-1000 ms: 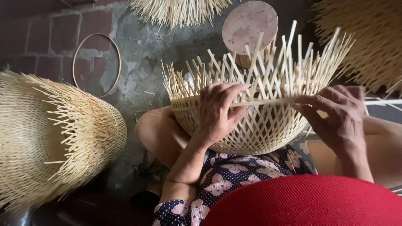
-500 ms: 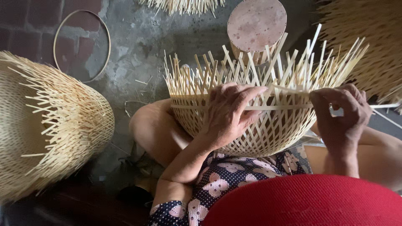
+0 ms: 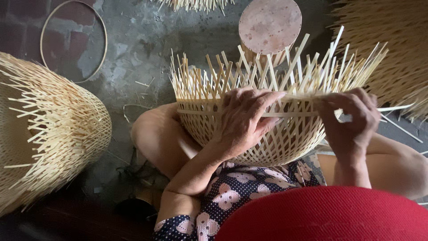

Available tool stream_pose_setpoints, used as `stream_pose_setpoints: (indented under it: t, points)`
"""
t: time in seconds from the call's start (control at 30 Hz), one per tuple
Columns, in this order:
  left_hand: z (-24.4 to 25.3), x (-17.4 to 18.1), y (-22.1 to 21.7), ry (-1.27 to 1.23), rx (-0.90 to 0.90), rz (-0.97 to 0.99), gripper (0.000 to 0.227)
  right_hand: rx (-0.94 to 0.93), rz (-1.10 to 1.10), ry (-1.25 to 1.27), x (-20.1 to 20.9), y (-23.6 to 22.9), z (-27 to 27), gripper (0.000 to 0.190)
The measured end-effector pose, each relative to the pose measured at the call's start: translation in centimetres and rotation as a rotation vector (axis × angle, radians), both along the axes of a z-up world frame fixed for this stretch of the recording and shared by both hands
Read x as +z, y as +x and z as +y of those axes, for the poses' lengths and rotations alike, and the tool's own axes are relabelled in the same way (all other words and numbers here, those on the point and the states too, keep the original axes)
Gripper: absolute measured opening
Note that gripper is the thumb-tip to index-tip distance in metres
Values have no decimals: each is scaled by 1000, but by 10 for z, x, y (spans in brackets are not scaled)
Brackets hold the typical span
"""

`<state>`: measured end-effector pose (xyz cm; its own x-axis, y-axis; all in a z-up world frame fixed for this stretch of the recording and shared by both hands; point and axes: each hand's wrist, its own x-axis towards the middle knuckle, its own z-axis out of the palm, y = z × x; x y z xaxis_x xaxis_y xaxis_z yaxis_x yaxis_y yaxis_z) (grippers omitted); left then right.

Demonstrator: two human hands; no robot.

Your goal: The person weaves a basket by hand, threading flexible strips through the frame and securing them.

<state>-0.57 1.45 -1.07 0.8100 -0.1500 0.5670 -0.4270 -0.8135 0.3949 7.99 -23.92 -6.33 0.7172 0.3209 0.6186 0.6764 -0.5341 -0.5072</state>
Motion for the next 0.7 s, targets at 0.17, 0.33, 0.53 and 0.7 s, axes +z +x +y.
stream_pose_setpoints:
  t: [0.17, 0.33, 0.53, 0.7]
  points:
    - [0, -1, 0, 1, 2, -4, 74, 133, 285, 426, 37, 4, 27, 15]
    - [-1, -4, 0, 10, 7, -7, 77, 133, 99, 51, 51, 0, 42, 12]
    - [-1, -4, -1, 13, 23, 16, 79, 118, 124, -136, 44, -1, 45, 18]
    - [1, -4, -1, 15, 37, 29, 78, 118, 157, -83, 37, 3, 44, 16]
